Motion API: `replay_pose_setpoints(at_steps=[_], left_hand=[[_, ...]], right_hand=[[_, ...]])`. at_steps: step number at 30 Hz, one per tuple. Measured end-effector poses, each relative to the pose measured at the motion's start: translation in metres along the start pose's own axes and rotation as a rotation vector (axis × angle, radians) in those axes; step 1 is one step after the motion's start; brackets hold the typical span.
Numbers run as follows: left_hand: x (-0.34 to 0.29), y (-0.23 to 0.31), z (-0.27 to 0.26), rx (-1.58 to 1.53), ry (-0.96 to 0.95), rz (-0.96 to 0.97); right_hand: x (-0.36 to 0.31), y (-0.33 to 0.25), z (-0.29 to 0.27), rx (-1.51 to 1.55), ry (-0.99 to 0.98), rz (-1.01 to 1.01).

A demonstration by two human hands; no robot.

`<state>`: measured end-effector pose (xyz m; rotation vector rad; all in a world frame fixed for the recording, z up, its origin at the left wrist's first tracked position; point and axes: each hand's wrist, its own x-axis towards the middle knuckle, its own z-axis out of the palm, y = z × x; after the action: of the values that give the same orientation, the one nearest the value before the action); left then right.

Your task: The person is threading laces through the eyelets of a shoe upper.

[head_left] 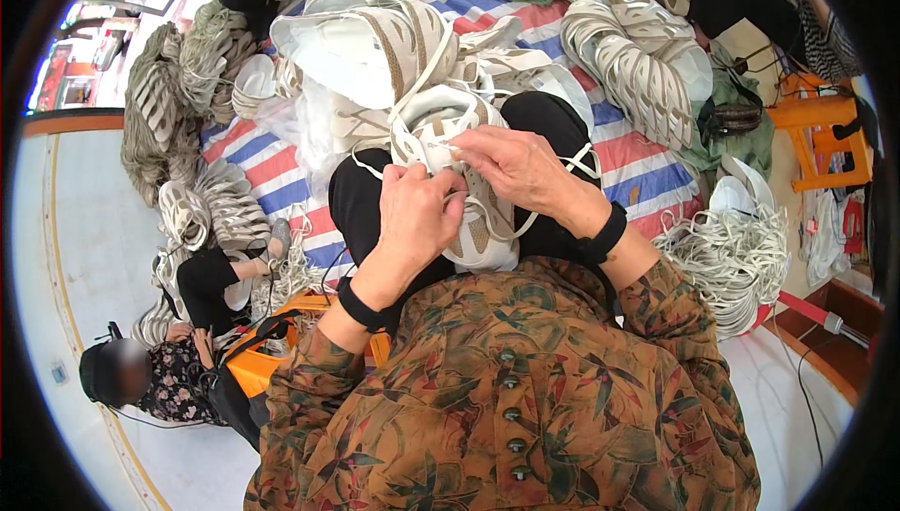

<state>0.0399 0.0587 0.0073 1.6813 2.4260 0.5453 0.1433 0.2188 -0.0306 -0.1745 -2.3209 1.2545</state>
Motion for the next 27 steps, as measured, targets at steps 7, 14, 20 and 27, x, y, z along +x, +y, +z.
replay_pose_setpoints(at_steps=[7,14,20,27], left_hand=[[-0.002,0.002,0.004,-0.074,0.014,-0.042],[-0.009,-0.018,-0.021,-0.373,-0.237,-0.135],[-0.016,-0.038,-0.029,-0.316,0.031,0.088],[-0.024,-0.066,-0.023,-0.575,0.209,-0.18]], right_hand=[[0.001,-0.003,0.004,-0.06,-0.013,0.008],[0.002,-0.01,0.004,-0.105,-0.047,0.003],[0.005,-0.011,0.006,-0.158,-0.087,0.026],[0.008,-0.021,0.005,-0.113,-0.098,0.084]])
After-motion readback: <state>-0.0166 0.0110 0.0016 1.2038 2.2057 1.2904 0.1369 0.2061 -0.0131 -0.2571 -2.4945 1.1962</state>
